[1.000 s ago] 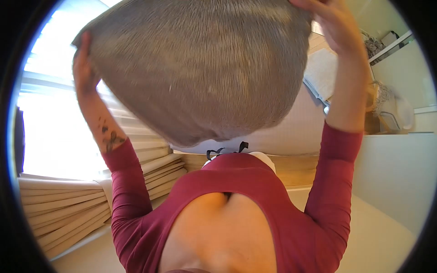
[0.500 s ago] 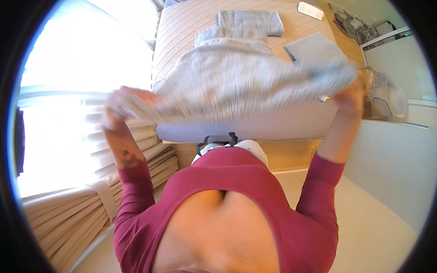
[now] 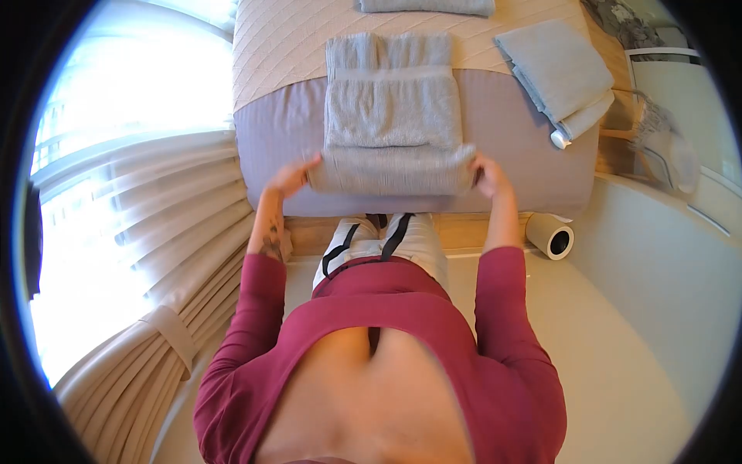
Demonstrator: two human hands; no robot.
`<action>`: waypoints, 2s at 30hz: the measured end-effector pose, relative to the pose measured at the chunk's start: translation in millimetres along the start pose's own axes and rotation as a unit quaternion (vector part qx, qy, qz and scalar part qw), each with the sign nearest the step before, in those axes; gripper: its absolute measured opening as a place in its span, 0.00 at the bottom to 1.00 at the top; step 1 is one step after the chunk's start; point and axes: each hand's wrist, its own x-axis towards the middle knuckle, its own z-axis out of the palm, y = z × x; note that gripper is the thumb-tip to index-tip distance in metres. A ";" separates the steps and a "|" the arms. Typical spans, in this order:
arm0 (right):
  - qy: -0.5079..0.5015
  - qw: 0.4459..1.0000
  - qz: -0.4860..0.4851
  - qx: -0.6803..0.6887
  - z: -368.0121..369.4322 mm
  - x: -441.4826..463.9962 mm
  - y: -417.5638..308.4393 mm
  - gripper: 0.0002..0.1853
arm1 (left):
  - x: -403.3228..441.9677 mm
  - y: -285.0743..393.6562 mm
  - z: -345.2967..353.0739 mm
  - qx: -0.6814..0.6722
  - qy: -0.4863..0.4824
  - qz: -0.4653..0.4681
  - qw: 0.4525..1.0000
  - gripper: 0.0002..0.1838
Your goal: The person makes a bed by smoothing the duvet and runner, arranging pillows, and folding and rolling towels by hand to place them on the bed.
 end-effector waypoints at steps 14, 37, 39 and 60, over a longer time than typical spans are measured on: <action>0.163 0.806 -0.276 -0.498 23.4 9.6 69.3 0.42 | 28.8 -69.0 79.3 0.211 0.340 0.319 0.859 0.47; 0.029 0.962 -0.098 -0.254 18.3 116.9 -72.6 0.29 | 117.8 27.7 6.5 -0.050 0.159 0.147 0.975 0.28; 0.059 0.965 -0.143 -0.212 21.4 123.3 -67.6 0.30 | 130.1 21.9 18.9 -0.151 0.202 0.191 0.949 0.25; 0.114 0.918 -0.283 -0.255 25.8 171.5 -319.7 0.34 | 213.7 283.0 17.4 0.021 0.389 0.344 0.854 0.35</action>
